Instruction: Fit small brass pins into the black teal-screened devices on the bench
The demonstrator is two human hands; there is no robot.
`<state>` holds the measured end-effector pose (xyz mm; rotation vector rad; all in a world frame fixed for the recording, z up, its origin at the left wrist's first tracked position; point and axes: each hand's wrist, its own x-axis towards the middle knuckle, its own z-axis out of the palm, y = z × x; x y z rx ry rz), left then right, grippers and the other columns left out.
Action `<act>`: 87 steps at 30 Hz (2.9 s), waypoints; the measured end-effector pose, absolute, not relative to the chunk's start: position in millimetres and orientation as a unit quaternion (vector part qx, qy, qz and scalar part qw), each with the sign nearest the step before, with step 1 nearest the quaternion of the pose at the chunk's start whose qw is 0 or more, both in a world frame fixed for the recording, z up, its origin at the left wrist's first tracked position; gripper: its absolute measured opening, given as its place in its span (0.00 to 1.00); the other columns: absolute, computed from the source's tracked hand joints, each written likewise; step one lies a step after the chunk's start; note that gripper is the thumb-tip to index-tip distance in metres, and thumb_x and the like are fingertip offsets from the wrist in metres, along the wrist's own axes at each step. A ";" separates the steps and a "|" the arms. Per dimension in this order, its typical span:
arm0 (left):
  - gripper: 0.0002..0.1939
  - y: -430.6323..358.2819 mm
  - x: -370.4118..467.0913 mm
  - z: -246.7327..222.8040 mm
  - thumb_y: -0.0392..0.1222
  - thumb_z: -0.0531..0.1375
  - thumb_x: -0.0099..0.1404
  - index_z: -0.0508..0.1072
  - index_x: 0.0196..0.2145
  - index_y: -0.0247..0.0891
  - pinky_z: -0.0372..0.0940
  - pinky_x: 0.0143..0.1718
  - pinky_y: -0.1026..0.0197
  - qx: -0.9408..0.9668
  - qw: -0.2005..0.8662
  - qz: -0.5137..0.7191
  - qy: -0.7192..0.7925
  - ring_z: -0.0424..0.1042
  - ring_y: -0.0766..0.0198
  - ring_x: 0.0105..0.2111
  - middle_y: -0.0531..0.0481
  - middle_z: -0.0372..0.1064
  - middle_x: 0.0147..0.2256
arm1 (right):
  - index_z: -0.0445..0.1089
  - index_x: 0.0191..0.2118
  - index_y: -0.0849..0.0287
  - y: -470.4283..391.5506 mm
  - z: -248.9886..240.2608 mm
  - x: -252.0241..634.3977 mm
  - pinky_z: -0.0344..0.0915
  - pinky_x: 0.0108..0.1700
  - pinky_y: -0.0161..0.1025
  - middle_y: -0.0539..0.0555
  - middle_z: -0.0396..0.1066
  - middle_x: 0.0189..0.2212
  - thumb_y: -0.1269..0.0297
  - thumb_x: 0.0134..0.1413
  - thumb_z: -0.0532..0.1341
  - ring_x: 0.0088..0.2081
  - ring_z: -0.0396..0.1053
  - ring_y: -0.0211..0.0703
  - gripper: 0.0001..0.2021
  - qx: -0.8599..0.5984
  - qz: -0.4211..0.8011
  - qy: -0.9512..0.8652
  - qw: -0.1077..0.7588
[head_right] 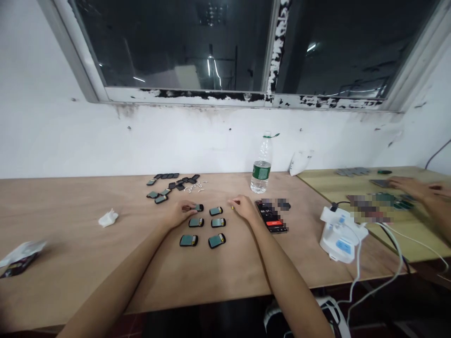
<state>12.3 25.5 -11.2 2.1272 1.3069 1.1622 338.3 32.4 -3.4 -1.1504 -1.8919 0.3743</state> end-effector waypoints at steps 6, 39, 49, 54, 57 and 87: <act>0.15 18.6 12.0 0.4 0.53 0.69 0.58 0.79 0.33 0.39 0.75 0.38 0.53 0.777 0.219 0.359 0.468 0.79 0.54 0.34 0.46 0.80 0.35 | 0.77 0.25 0.56 33.6 -10.9 339.4 0.64 0.34 0.39 0.53 0.76 0.27 0.53 0.59 0.63 0.30 0.69 0.45 0.16 -0.481 0.115 -0.768 0.406; 0.12 -6.5 46.7 13.4 0.47 0.64 0.69 0.75 0.48 0.43 0.69 0.57 0.51 0.860 0.107 0.376 0.329 0.73 0.54 0.54 0.44 0.71 0.54 | 0.77 0.41 0.58 -2.2 20.9 292.5 0.73 0.50 0.44 0.57 0.79 0.42 0.60 0.53 0.70 0.44 0.76 0.48 0.11 -0.306 0.293 -0.776 0.467; 0.08 -4.2 46.6 12.4 0.45 0.63 0.70 0.79 0.42 0.40 0.73 0.47 0.56 0.866 0.072 0.411 0.278 0.77 0.57 0.45 0.43 0.76 0.47 | 0.76 0.44 0.58 -1.2 17.3 289.5 0.73 0.52 0.47 0.58 0.78 0.44 0.60 0.52 0.70 0.45 0.77 0.49 0.14 -0.304 0.317 -0.778 0.449; 0.08 -2.5 49.0 9.0 0.46 0.63 0.70 0.79 0.41 0.40 0.74 0.47 0.55 0.862 0.060 0.422 0.276 0.78 0.57 0.44 0.43 0.76 0.46 | 0.75 0.41 0.58 -2.3 19.6 289.7 0.73 0.50 0.47 0.57 0.78 0.42 0.60 0.49 0.72 0.44 0.77 0.49 0.14 -0.318 0.312 -0.773 0.451; 0.08 -2.1 49.5 7.7 0.46 0.64 0.69 0.79 0.41 0.40 0.74 0.48 0.54 0.855 0.052 0.432 0.283 0.78 0.56 0.45 0.42 0.76 0.46 | 0.75 0.40 0.58 -4.1 22.3 290.0 0.73 0.50 0.46 0.57 0.78 0.41 0.60 0.50 0.71 0.43 0.76 0.48 0.13 -0.316 0.305 -0.777 0.451; 0.14 10.8 51.5 -1.6 0.54 0.65 0.67 0.82 0.37 0.41 0.74 0.49 0.50 0.848 0.079 0.412 0.323 0.78 0.53 0.46 0.43 0.79 0.46 | 0.71 0.38 0.58 1.1 18.4 295.5 0.69 0.44 0.39 0.53 0.74 0.37 0.63 0.48 0.69 0.39 0.72 0.44 0.11 -0.317 0.276 -0.792 0.443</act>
